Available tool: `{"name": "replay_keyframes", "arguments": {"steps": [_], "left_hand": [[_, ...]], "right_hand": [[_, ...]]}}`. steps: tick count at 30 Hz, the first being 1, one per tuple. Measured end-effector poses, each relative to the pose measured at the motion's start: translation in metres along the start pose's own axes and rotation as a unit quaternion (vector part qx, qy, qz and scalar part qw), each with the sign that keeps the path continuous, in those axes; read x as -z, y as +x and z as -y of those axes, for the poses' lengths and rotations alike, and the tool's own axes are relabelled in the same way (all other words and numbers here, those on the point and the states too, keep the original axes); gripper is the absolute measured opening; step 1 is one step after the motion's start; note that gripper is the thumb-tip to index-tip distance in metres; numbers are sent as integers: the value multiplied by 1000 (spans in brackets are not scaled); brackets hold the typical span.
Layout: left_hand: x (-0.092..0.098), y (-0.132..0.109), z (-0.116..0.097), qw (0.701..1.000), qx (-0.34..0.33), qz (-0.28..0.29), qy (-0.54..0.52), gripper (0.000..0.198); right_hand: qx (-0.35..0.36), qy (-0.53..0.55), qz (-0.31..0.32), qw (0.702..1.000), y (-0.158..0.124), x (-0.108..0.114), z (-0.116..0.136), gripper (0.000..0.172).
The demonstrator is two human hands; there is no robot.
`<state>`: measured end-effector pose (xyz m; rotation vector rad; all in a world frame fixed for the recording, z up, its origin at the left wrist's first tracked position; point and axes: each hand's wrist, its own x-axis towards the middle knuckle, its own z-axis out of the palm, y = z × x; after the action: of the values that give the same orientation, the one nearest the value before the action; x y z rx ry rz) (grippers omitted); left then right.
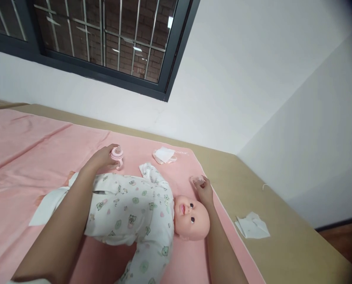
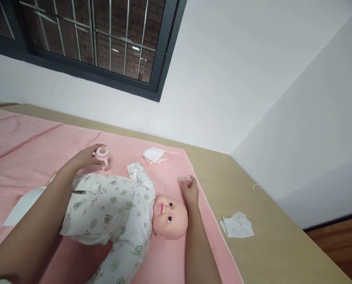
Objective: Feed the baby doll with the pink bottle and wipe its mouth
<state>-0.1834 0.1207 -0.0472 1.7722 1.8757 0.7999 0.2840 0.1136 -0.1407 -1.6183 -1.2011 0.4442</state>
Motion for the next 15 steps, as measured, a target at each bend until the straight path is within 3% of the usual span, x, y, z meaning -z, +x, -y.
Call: {"name": "replay_keyframes", "arguments": {"steps": [4, 8, 11, 15], "left_hand": [[-1, 1, 4, 1000, -8, -2, -17, 53], [6, 0, -2, 999, -28, -28, -36, 55], [19, -11, -18, 995, -50, -56, -69, 58], [32, -38, -56, 988, -107, -56, -97, 65]], "right_hand": [[-10, 106, 44, 993, -4, 4, 24, 68], [6, 145, 75, 987, -7, 14, 61, 71], [29, 165, 104, 980, -13, 22, 97, 76], [103, 192, 135, 967, -41, 27, 153, 66]]}}
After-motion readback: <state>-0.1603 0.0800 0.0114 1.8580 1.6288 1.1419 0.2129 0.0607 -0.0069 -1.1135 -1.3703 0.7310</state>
